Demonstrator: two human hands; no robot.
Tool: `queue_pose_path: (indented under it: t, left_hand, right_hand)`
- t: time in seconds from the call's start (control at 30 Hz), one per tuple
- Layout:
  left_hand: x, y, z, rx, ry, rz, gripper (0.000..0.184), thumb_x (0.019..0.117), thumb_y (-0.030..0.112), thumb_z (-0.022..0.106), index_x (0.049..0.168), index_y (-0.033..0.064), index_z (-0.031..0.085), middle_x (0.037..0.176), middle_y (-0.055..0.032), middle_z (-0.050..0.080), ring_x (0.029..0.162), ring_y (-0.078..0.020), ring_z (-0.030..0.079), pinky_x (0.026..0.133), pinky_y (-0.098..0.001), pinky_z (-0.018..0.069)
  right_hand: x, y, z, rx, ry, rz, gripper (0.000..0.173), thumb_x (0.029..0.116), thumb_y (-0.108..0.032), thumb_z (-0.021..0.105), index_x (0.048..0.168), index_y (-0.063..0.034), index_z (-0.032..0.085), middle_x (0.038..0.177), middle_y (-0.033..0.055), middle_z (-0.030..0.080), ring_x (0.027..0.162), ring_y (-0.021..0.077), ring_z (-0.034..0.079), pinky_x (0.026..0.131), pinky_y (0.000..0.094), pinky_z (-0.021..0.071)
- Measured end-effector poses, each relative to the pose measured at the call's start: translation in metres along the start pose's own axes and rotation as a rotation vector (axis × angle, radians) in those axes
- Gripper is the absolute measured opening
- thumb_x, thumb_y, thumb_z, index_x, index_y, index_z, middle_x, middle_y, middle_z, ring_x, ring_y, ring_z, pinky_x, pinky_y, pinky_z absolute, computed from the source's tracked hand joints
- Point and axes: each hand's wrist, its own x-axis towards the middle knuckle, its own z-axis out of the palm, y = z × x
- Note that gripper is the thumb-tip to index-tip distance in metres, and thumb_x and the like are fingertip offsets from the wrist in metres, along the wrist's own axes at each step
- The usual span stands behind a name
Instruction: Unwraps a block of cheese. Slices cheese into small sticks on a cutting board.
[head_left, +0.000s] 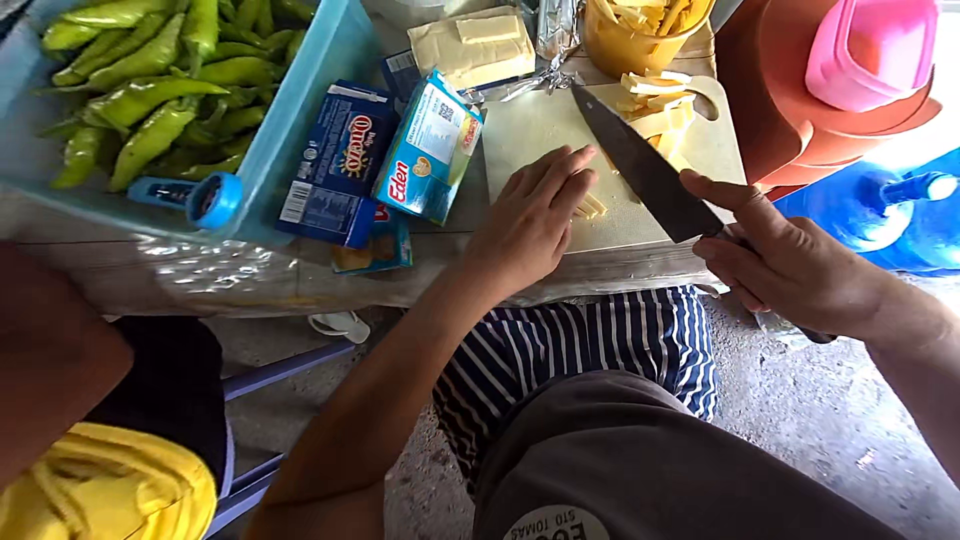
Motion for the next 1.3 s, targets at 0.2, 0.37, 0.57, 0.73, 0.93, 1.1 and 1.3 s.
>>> queue_pose_path:
  t: [0.2, 0.37, 0.57, 0.73, 0.93, 1.1, 1.3]
  left_hand:
    - [0.025, 0.002, -0.021, 0.161, -0.290, 0.019, 0.030, 0.0985, 0.004, 0.060, 0.125, -0.0086, 0.065, 0.117, -0.0270, 0.064, 0.115, -0.0442, 0.061, 0.102, -0.0503, 0.0481]
    - [0.028, 0.019, -0.026, 0.183, -0.380, -0.195, 0.023, 0.0946, 0.002, 0.065, 0.114, -0.0101, 0.063, 0.118, -0.0260, 0.058, 0.108, -0.0414, 0.062, 0.086, -0.0455, 0.0550]
    - [0.015, -0.001, -0.013, -0.821, 0.088, -0.396, 0.026, 0.0977, 0.004, 0.049, 0.120, -0.0021, 0.060, 0.099, -0.0066, 0.067, 0.086, -0.0105, 0.065, 0.081, -0.0274, 0.0551]
    - [0.029, 0.028, -0.008, -1.915, 0.448, -0.790, 0.043, 0.1082, 0.032, 0.020, 0.111, 0.0109, 0.057, 0.097, -0.0033, 0.068, 0.087, -0.0135, 0.069, 0.079, -0.0307, 0.0585]
    - [0.039, 0.029, -0.011, -1.810, 0.471, -0.877, 0.019, 0.1095, 0.021, 0.045, 0.120, 0.0117, 0.057, 0.105, -0.0023, 0.067, 0.096, -0.0112, 0.068, 0.086, -0.0285, 0.0578]
    - [0.050, 0.029, -0.022, -1.704, 0.448, -0.940, 0.013, 0.1082, 0.014, 0.048, 0.119, 0.0104, 0.053, 0.100, -0.0021, 0.066, 0.091, -0.0097, 0.068, 0.085, -0.0269, 0.0572]
    - [0.071, 0.019, -0.044, -1.602, 0.345, -0.903, 0.009, 0.1070, 0.015, 0.051, 0.105, 0.0105, 0.059, 0.081, 0.0010, 0.060, 0.069, -0.0056, 0.060, 0.068, -0.0187, 0.0540]
  right_hand:
    - [-0.009, 0.003, 0.004, -0.024, 0.061, -0.078, 0.055, 0.1074, -0.028, 0.045, 0.160, -0.0241, 0.030, 0.063, -0.0077, 0.051, 0.045, -0.0027, 0.049, 0.040, 0.0156, 0.0441]
    - [-0.009, 0.007, 0.007, 0.131, 0.046, -0.056, 0.055, 0.1074, -0.026, 0.044, 0.160, -0.0252, 0.028, 0.063, -0.0069, 0.052, 0.045, -0.0023, 0.051, 0.041, 0.0143, 0.0459]
    - [-0.002, 0.017, 0.016, 0.726, -0.145, 0.004, 0.053, 0.1101, -0.025, 0.038, 0.159, -0.0345, 0.020, 0.067, -0.0042, 0.054, 0.046, 0.0020, 0.054, 0.041, 0.0150, 0.0471]
    - [0.008, 0.019, 0.035, 0.912, -0.223, 0.075, 0.051, 0.1099, -0.028, 0.036, 0.158, -0.0360, 0.021, 0.069, -0.0043, 0.054, 0.046, 0.0023, 0.052, 0.041, 0.0150, 0.0464]
    - [0.016, 0.022, 0.046, 0.937, -0.227, 0.068, 0.053, 0.1098, -0.028, 0.037, 0.159, -0.0340, 0.018, 0.071, -0.0064, 0.053, 0.047, 0.0012, 0.052, 0.042, 0.0149, 0.0468]
    - [0.018, 0.020, 0.051, 0.956, -0.172, 0.044, 0.056, 0.1099, -0.026, 0.039, 0.160, -0.0309, 0.016, 0.072, -0.0071, 0.053, 0.048, 0.0006, 0.052, 0.042, 0.0145, 0.0465]
    - [0.018, 0.019, 0.049, 1.014, -0.043, 0.013, 0.053, 0.1101, -0.028, 0.039, 0.159, -0.0331, 0.018, 0.074, -0.0076, 0.055, 0.048, 0.0006, 0.053, 0.041, 0.0152, 0.0474]
